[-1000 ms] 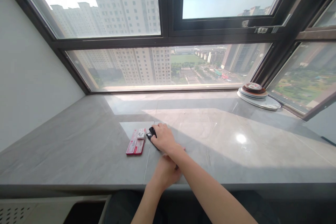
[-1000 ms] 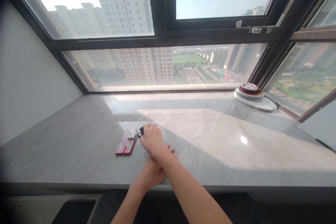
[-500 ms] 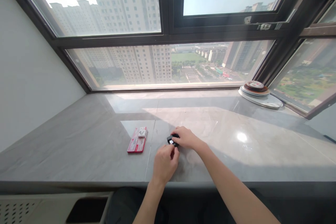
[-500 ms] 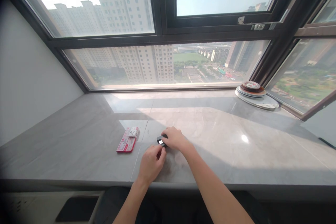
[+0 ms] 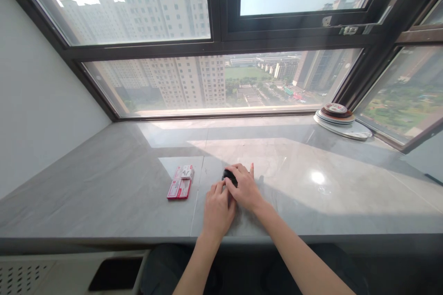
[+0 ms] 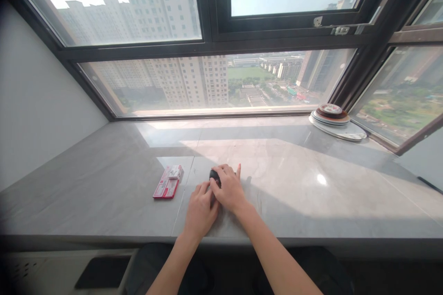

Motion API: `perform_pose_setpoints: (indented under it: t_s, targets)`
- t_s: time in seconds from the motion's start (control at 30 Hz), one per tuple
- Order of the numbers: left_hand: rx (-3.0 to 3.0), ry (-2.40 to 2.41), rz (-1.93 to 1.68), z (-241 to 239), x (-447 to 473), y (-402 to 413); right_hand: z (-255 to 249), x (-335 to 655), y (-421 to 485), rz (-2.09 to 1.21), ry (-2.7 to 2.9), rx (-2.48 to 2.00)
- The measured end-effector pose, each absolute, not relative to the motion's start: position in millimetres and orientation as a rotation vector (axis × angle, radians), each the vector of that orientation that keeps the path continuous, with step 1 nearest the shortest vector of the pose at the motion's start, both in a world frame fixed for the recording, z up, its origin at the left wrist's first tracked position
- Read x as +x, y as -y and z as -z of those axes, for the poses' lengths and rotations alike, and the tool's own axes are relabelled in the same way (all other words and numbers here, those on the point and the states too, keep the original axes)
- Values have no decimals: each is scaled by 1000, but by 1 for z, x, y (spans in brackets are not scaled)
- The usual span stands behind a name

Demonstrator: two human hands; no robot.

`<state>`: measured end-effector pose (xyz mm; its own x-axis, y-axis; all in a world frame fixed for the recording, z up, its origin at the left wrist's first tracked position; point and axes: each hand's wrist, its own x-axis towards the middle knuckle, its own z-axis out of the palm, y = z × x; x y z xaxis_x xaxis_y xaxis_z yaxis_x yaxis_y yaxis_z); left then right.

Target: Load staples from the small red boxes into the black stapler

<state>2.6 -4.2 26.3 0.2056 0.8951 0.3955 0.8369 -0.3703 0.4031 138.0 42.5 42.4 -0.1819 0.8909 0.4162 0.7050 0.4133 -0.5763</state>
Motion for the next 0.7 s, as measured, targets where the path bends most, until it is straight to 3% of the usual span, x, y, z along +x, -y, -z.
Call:
perform_pose_setpoints:
  t_s: [0.23, 0.43, 0.7]
  targets:
    - [2399, -1680, -865, -27, 4, 4, -39, 119, -62, -414, 1680, -1519]
    - [2388, -1736, -830, -22, 9, 3, -37, 148, -82, -927, 969, -1071]
    - [2329, -1725, -869, -17, 9, 3, -12, 233, -64, -1050, 566, -997]
